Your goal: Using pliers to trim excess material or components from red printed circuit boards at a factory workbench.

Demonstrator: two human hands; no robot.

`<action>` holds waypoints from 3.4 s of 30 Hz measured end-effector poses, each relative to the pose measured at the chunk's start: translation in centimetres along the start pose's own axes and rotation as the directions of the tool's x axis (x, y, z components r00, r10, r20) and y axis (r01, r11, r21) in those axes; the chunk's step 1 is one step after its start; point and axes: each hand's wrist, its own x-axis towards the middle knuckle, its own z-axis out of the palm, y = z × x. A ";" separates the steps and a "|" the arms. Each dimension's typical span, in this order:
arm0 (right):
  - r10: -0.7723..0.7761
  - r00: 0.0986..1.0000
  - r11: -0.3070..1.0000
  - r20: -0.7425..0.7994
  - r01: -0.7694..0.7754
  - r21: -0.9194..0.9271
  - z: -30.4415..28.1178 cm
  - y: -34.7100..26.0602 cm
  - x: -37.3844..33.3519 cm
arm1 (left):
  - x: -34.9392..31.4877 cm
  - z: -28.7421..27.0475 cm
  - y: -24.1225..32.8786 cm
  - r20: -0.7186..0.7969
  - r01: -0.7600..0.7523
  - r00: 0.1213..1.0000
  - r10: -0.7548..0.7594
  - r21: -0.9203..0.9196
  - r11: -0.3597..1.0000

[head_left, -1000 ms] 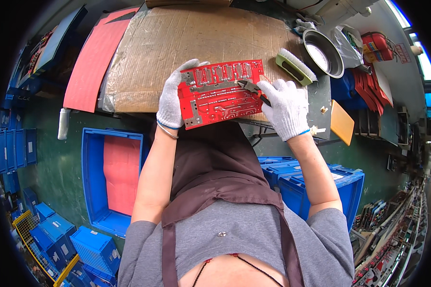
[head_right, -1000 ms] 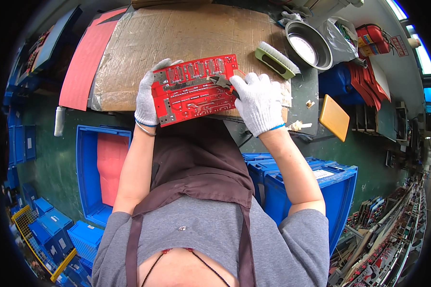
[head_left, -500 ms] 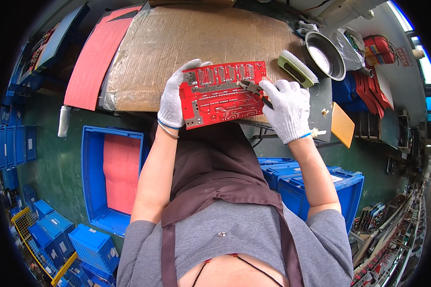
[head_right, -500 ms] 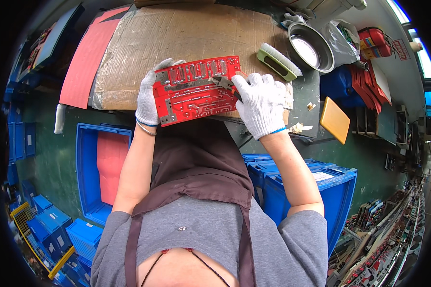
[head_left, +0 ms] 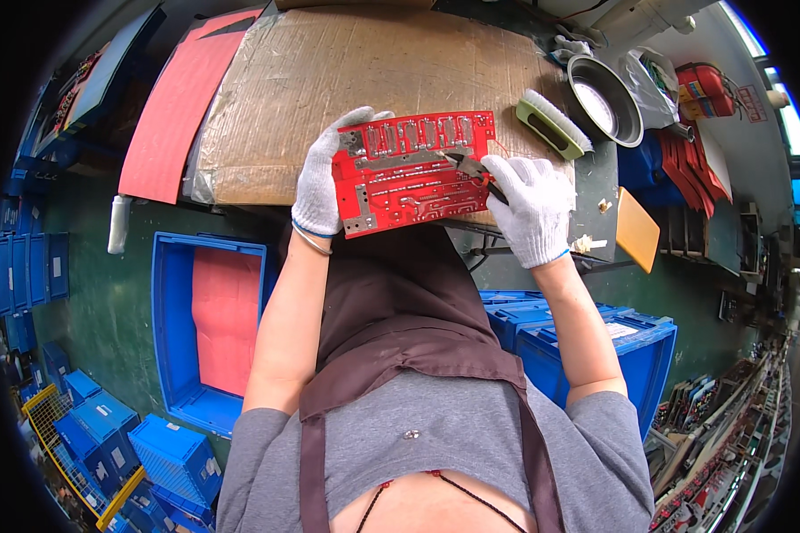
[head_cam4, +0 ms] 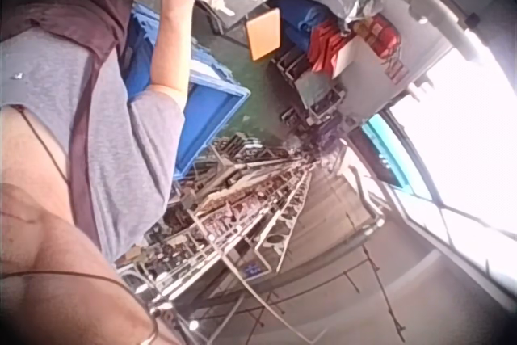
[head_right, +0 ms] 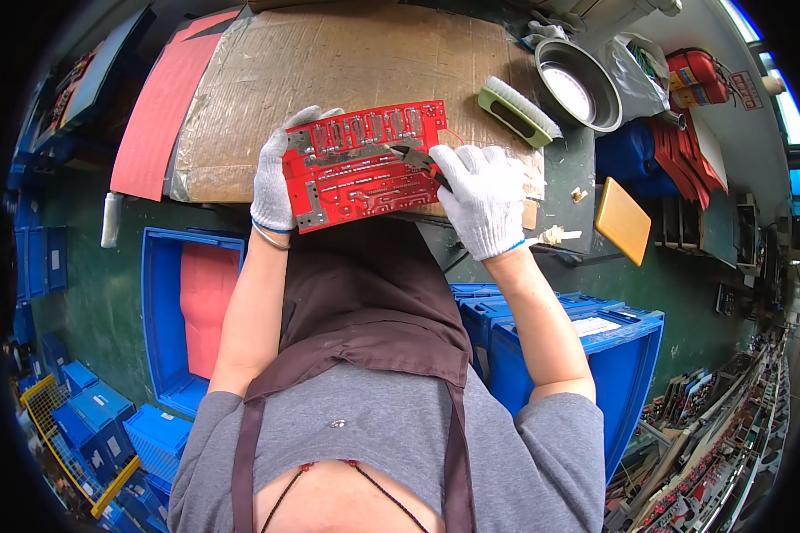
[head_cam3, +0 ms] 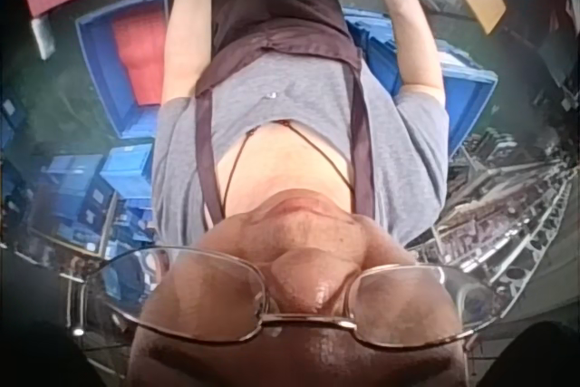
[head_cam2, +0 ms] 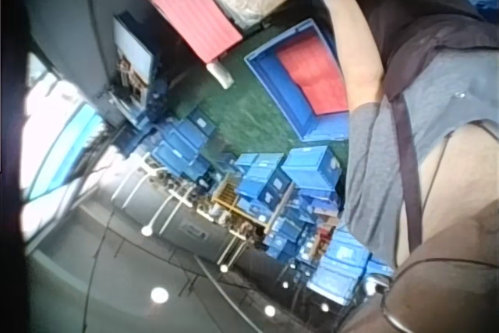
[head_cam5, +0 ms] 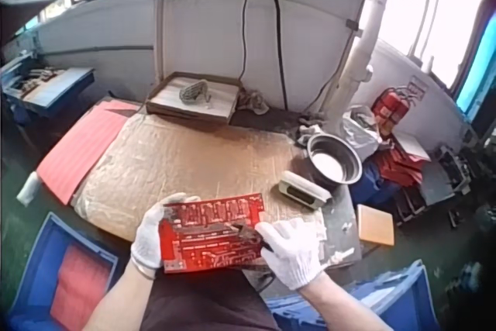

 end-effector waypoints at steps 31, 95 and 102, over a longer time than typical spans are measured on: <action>0.702 0.671 0.625 0.237 -0.421 -0.657 -9.2 7.2 -15.5 | 0.1 -0.1 -0.1 -0.122 0.065 0.990 -0.063 0.015 0.998; 0.710 0.654 0.588 0.262 -0.755 0.292 -4.2 -2.3 -7.8 | 0.0 1.3 0.5 -0.131 0.069 0.989 -0.063 0.037 0.997; 0.512 0.829 0.858 0.227 -0.504 -0.095 -4.2 -3.4 -7.8 | 0.1 0.9 0.2 -0.125 0.059 0.991 -0.056 0.024 0.998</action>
